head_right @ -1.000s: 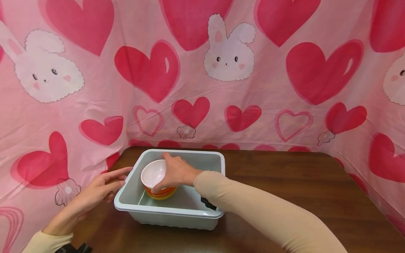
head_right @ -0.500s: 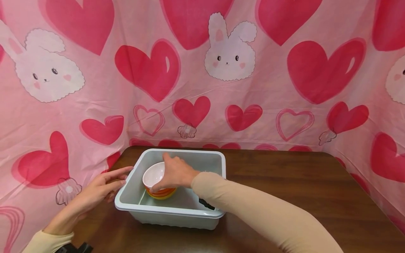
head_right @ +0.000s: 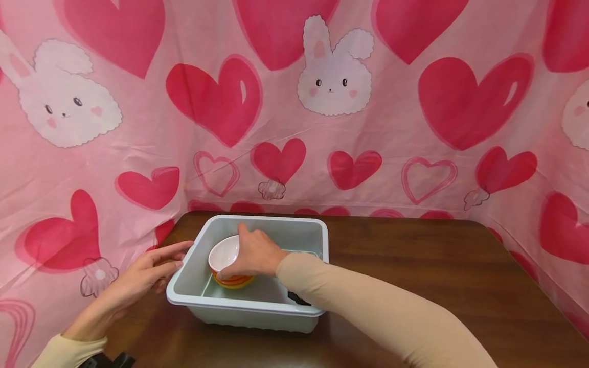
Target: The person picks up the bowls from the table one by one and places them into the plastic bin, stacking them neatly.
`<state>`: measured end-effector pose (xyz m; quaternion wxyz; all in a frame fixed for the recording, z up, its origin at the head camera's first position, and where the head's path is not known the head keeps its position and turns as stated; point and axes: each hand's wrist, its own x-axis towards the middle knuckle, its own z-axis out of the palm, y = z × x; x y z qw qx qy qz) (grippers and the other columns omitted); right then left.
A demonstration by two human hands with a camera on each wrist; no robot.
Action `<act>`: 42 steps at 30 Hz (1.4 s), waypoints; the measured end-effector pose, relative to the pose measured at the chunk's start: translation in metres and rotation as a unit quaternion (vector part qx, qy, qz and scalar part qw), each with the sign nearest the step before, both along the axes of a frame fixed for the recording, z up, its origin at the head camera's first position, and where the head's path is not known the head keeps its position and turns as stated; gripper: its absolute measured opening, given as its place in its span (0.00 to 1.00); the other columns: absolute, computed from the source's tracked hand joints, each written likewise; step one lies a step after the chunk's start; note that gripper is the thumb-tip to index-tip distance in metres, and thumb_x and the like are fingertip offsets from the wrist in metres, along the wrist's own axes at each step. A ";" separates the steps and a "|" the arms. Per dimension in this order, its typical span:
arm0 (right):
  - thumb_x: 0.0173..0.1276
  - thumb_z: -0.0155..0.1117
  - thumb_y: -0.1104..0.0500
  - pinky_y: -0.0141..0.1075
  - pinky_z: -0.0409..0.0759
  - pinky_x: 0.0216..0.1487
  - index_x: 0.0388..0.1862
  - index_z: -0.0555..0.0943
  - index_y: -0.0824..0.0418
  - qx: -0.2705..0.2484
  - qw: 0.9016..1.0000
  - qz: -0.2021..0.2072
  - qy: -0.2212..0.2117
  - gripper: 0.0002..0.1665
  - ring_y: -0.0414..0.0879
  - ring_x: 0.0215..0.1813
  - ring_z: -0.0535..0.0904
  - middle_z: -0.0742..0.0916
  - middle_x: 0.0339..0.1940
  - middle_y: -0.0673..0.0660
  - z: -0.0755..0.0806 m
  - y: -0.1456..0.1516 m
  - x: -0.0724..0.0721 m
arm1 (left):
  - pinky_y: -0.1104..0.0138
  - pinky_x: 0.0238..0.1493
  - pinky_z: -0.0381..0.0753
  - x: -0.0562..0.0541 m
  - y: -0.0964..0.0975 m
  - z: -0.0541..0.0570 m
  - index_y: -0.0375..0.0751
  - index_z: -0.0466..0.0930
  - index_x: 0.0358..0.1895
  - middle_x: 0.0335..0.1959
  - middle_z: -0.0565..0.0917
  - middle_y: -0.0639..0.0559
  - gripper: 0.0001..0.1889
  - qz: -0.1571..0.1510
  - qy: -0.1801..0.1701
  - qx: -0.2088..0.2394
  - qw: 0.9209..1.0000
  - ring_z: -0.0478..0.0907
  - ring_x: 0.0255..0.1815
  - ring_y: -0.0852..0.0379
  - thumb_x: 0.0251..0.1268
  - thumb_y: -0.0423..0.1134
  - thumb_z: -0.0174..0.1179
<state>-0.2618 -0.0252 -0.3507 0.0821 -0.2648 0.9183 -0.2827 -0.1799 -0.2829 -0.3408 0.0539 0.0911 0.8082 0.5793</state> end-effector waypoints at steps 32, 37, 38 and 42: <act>0.58 0.76 0.30 0.43 0.84 0.54 0.69 0.71 0.57 0.023 0.999 -0.023 0.003 0.51 0.48 0.56 0.78 0.83 0.54 0.55 0.023 0.009 0.004 | 0.67 0.20 0.72 -0.005 0.003 -0.004 0.24 0.66 0.76 0.47 0.78 0.38 0.28 -0.016 0.014 0.005 1.000 0.67 0.18 0.57 0.76 0.29 0.57; 0.67 0.73 0.38 0.39 0.83 0.47 0.56 0.80 0.54 -0.003 1.000 -0.009 0.027 0.29 0.45 0.45 0.81 0.86 0.44 0.50 0.065 0.027 0.010 | 0.67 0.20 0.72 -0.006 -0.001 -0.003 0.25 0.67 0.76 0.46 0.78 0.38 0.28 -0.012 0.024 -0.001 1.000 0.67 0.17 0.56 0.76 0.29 0.57; 0.67 0.73 0.39 0.39 0.82 0.46 0.54 0.80 0.53 -0.008 0.999 -0.009 0.038 0.25 0.44 0.44 0.81 0.86 0.43 0.49 0.073 0.032 0.015 | 0.67 0.20 0.72 -0.006 -0.002 -0.002 0.25 0.67 0.76 0.46 0.78 0.38 0.28 -0.011 0.025 -0.005 1.000 0.67 0.17 0.56 0.76 0.28 0.57; 0.67 0.74 0.41 0.38 0.82 0.46 0.50 0.82 0.50 -0.032 0.994 -0.007 0.100 0.20 0.41 0.44 0.81 0.86 0.43 0.45 0.090 0.058 0.043 | 0.66 0.19 0.72 -0.003 -0.005 -0.002 0.26 0.68 0.75 0.45 0.78 0.39 0.27 -0.001 0.030 -0.027 0.999 0.67 0.16 0.54 0.76 0.28 0.57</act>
